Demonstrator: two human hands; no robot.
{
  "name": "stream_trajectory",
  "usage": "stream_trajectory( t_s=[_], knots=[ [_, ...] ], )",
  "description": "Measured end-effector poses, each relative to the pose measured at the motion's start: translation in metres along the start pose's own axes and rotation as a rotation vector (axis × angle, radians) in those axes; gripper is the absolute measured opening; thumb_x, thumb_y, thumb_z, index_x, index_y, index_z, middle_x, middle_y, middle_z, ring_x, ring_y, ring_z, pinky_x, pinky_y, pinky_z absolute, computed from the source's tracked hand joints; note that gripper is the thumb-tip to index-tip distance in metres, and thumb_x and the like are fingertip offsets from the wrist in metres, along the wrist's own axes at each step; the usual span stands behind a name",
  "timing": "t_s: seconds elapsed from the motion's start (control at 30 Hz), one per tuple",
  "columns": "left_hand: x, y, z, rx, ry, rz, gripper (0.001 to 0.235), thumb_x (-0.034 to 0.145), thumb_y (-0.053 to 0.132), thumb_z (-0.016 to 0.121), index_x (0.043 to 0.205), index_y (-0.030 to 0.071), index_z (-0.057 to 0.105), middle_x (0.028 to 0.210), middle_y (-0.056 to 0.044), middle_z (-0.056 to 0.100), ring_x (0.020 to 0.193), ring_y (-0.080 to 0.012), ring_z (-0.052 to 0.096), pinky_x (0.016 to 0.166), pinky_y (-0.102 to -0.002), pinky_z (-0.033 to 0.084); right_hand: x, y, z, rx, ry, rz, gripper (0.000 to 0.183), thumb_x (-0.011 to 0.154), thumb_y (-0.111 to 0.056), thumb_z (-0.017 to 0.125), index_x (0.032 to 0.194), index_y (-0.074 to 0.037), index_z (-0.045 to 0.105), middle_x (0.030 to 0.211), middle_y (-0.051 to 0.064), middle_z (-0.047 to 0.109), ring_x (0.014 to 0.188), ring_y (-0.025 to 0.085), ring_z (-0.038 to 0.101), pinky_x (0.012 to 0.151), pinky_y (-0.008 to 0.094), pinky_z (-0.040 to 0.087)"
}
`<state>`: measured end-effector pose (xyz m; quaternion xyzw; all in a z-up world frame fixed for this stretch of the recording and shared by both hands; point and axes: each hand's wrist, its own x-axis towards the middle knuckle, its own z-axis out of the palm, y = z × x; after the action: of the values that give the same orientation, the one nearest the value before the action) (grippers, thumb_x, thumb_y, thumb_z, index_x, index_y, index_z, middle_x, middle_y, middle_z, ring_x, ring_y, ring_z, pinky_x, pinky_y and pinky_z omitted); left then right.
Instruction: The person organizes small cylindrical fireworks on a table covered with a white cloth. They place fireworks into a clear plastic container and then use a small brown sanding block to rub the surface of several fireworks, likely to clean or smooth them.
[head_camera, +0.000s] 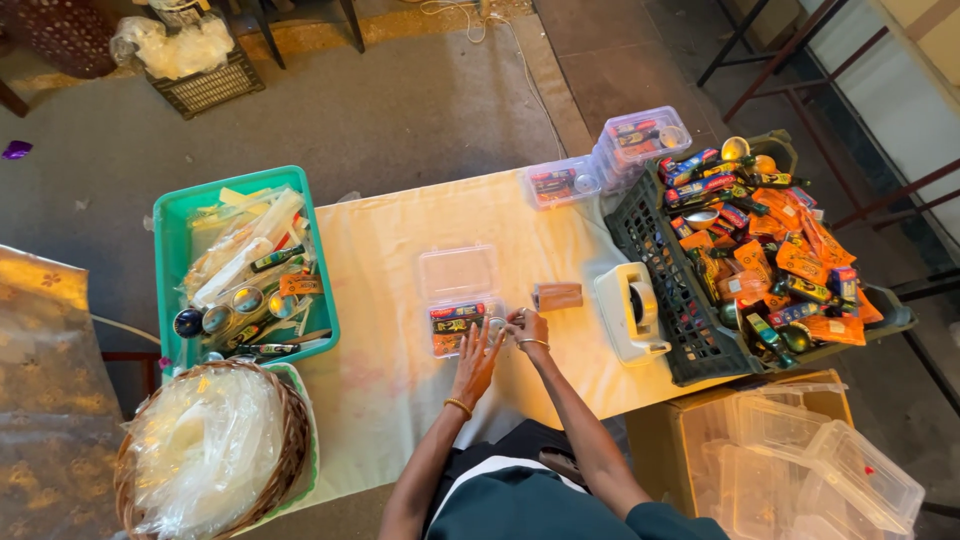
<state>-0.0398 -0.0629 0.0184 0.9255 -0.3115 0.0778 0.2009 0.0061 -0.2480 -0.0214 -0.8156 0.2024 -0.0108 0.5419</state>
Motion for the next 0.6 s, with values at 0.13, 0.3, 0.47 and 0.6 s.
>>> stream_trajectory(
  t_s=[0.13,0.3,0.47,0.6],
  knots=[
    [-0.004,-0.007,0.009,-0.002,-0.056,-0.031,0.085,0.085,0.003,0.063,0.161,0.016,0.029,0.167,-0.013,0.024,0.151,-0.0367,0.028,0.121,-0.055,0.020,-0.010,-0.020,0.001,-0.141,0.050,-0.051,0.018,0.078,-0.012,0.084,0.091,-0.005,0.074,0.084,0.011,0.080,0.076,0.018,0.078,0.071,0.029,0.061],
    [-0.006,-0.010,0.009,-0.091,-0.079,-0.019,0.088,0.084,0.003,0.064,0.163,0.018,0.028,0.168,-0.015,0.025,0.151,-0.0358,0.029,0.123,-0.050,0.022,-0.025,-0.039,-0.001,-0.301,0.110,-0.048,0.017,0.082,-0.023,0.081,0.091,-0.011,0.073,0.082,0.008,0.079,0.074,0.021,0.077,0.068,0.035,0.059],
    [-0.005,-0.004,0.000,-0.027,-0.069,-0.027,0.088,0.085,0.005,0.066,0.162,0.023,0.029,0.168,-0.009,0.026,0.152,-0.0336,0.030,0.121,-0.052,0.023,-0.017,-0.003,0.010,-0.279,0.143,-0.066,0.020,0.085,-0.025,0.079,0.096,-0.011,0.071,0.083,0.006,0.078,0.077,0.021,0.076,0.069,0.037,0.059],
    [-0.004,-0.006,-0.002,0.029,-0.134,-0.031,0.087,0.084,0.008,0.067,0.160,0.027,0.030,0.167,-0.004,0.024,0.152,-0.0318,0.029,0.119,-0.056,0.023,0.012,0.046,0.026,-0.002,0.219,-0.068,0.025,0.089,-0.030,0.076,0.101,-0.009,0.070,0.087,0.005,0.078,0.080,0.017,0.076,0.076,0.034,0.061]
  ],
)
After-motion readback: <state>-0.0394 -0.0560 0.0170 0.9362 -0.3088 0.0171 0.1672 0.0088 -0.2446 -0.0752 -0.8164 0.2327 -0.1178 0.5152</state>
